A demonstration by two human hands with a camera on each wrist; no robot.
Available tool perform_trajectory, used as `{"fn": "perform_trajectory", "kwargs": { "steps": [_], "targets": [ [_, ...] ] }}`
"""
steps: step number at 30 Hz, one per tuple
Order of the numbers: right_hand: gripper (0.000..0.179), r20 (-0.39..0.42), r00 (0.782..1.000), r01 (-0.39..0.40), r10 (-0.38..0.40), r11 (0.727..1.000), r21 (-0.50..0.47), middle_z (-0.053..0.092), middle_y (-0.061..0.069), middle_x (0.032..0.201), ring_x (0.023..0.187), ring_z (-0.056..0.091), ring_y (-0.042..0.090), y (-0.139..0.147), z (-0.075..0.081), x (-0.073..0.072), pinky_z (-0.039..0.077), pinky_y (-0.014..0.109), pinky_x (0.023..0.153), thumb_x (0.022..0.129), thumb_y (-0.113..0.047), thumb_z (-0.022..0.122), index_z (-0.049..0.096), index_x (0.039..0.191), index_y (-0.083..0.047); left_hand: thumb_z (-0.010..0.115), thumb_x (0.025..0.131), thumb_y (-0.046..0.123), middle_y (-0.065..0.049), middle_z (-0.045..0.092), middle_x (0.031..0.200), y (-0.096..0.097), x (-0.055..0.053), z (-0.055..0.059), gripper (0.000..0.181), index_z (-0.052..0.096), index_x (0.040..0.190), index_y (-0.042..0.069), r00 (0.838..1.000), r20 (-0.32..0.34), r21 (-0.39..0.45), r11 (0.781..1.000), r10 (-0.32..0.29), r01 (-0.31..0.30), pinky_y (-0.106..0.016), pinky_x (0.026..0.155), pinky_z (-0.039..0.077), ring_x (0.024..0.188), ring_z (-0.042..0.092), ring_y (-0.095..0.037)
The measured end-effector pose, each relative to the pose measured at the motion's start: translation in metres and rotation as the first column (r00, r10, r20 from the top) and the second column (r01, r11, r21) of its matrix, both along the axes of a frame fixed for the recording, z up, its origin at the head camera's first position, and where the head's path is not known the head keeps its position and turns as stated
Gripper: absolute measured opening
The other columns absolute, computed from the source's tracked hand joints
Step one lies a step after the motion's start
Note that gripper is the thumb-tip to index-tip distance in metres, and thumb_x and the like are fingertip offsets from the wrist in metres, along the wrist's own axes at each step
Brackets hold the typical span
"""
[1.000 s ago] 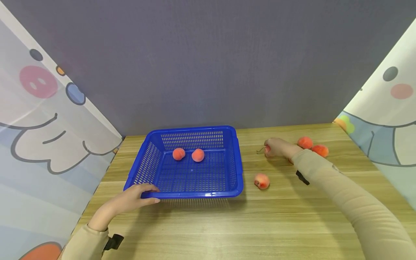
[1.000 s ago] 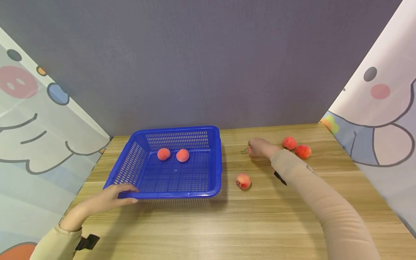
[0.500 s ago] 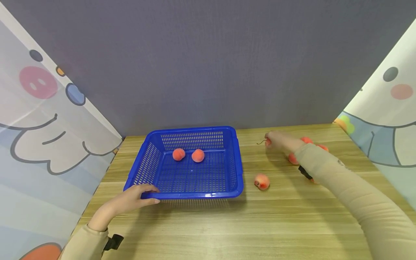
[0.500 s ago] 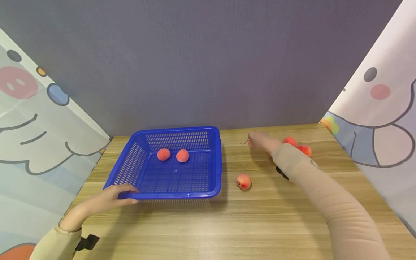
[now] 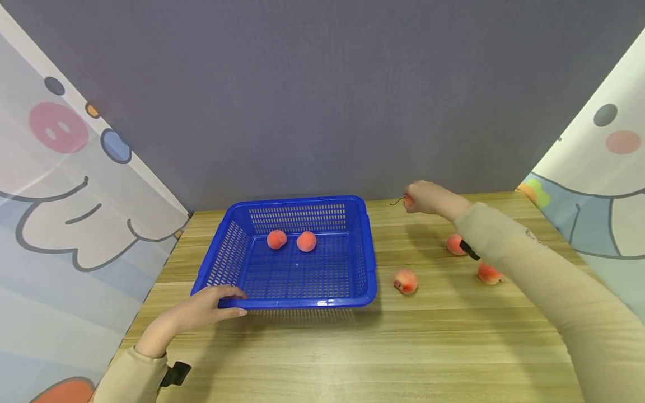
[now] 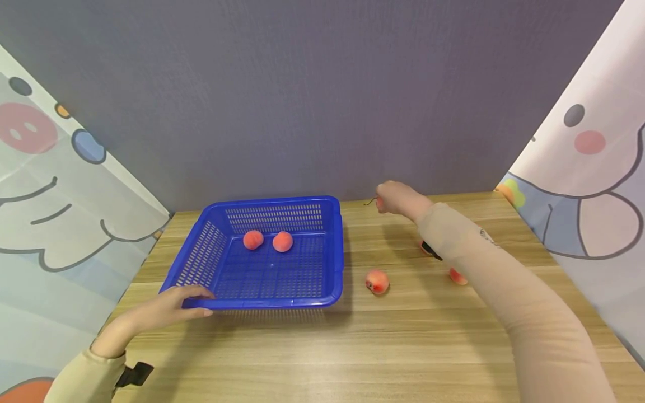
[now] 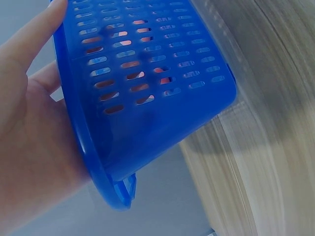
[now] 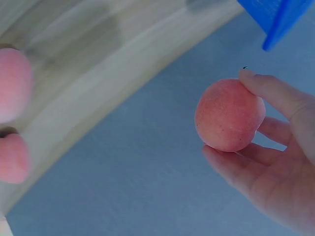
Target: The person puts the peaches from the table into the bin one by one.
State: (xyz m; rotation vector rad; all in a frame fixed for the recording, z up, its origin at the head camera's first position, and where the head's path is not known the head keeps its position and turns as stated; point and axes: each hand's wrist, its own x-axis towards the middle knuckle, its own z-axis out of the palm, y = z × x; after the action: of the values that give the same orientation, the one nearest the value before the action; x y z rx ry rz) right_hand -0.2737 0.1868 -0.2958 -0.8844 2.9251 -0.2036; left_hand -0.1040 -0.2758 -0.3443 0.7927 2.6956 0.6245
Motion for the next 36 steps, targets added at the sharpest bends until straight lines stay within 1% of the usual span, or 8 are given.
{"fn": "perform_trajectory", "kwargs": {
  "steps": [3,6,11,18,23,25,31,36],
  "targets": [
    [0.011,-0.025,1.0,-0.007,0.007,1.0,0.002,0.048,0.007,0.068,0.061,0.04,0.02,-0.008,0.008,-0.001,0.034,0.032,0.055,0.077,-0.005,0.064,0.055,0.075,0.0,0.055,0.085,0.04,0.01,0.059,0.089,0.0,0.0,0.0,0.033,0.06,0.099,0.011,1.0,-0.002,0.008,1.0,-0.005,0.005,-0.027,0.068,0.046,0.08,0.052,-0.004],
    [0.008,-0.051,0.999,-0.008,0.008,1.0,0.004,0.048,0.008,0.069,0.062,0.039,0.02,-0.018,0.015,-0.001,0.033,0.032,0.055,0.078,-0.004,0.062,0.056,0.078,0.001,0.056,0.085,0.039,0.01,0.059,0.089,0.0,0.0,0.0,0.032,0.06,0.099,0.011,1.0,0.001,0.012,1.0,-0.004,0.004,-0.026,0.068,0.046,0.08,0.052,-0.003],
    [0.004,-0.068,0.998,0.0,0.0,1.0,-0.002,0.046,0.008,0.071,0.063,0.037,0.02,-0.037,0.025,0.0,0.03,0.031,0.055,0.08,-0.003,0.055,0.056,0.081,0.001,0.056,0.085,0.039,0.008,0.059,0.09,0.001,-0.001,0.001,0.033,0.061,0.1,0.01,1.0,0.006,0.017,1.0,-0.001,0.001,-0.027,0.067,0.046,0.081,0.052,-0.004],
    [0.016,-0.135,0.991,-0.018,0.019,1.0,0.012,0.054,0.013,0.079,0.069,0.043,0.023,-0.06,0.035,0.001,0.038,0.035,0.059,0.081,-0.003,0.053,0.059,0.093,0.005,0.058,0.084,0.037,0.008,0.059,0.09,0.0,-0.001,0.0,0.031,0.061,0.099,0.01,1.0,-0.011,0.019,1.0,-0.011,0.011,-0.027,0.067,0.046,0.08,0.052,-0.004],
    [0.012,-0.184,0.982,-0.048,0.047,0.999,-0.001,0.052,0.011,0.073,0.068,0.043,0.022,-0.074,0.039,0.003,0.039,0.035,0.058,0.079,-0.004,0.053,0.059,0.087,0.003,0.058,0.084,0.038,0.008,0.059,0.089,0.0,-0.002,-0.001,0.032,0.061,0.099,0.01,1.0,-0.013,0.018,1.0,-0.011,0.012,-0.027,0.067,0.046,0.079,0.052,-0.003],
    [0.01,-0.185,0.981,-0.056,0.053,0.998,-0.008,0.05,0.01,0.072,0.066,0.042,0.022,-0.079,0.04,0.004,0.038,0.035,0.057,0.078,-0.005,0.053,0.059,0.084,0.001,0.058,0.084,0.038,0.009,0.059,0.088,0.0,-0.002,-0.002,0.032,0.061,0.098,0.01,1.0,-0.013,0.019,1.0,-0.009,0.009,-0.026,0.067,0.046,0.078,0.051,-0.003],
    [0.019,-0.126,0.99,-0.054,0.056,0.998,0.02,0.054,0.013,0.082,0.071,0.047,0.023,-0.095,0.043,0.004,0.042,0.035,0.061,0.079,-0.009,0.059,0.06,0.095,0.002,0.058,0.084,0.036,0.007,0.059,0.089,0.0,-0.002,-0.001,0.031,0.061,0.099,0.009,1.0,-0.013,0.029,0.999,-0.016,0.016,-0.026,0.067,0.046,0.079,0.052,-0.004],
    [0.019,-0.108,0.992,-0.066,0.072,0.996,0.052,0.054,0.013,0.085,0.073,0.046,0.022,-0.113,0.045,0.004,0.041,0.035,0.063,0.08,-0.009,0.057,0.06,0.096,0.0,0.059,0.084,0.034,0.005,0.06,0.091,0.001,-0.001,0.001,0.03,0.061,0.1,0.008,1.0,-0.012,0.035,0.999,-0.019,0.019,-0.027,0.067,0.046,0.079,0.052,-0.005]
  ]
}}
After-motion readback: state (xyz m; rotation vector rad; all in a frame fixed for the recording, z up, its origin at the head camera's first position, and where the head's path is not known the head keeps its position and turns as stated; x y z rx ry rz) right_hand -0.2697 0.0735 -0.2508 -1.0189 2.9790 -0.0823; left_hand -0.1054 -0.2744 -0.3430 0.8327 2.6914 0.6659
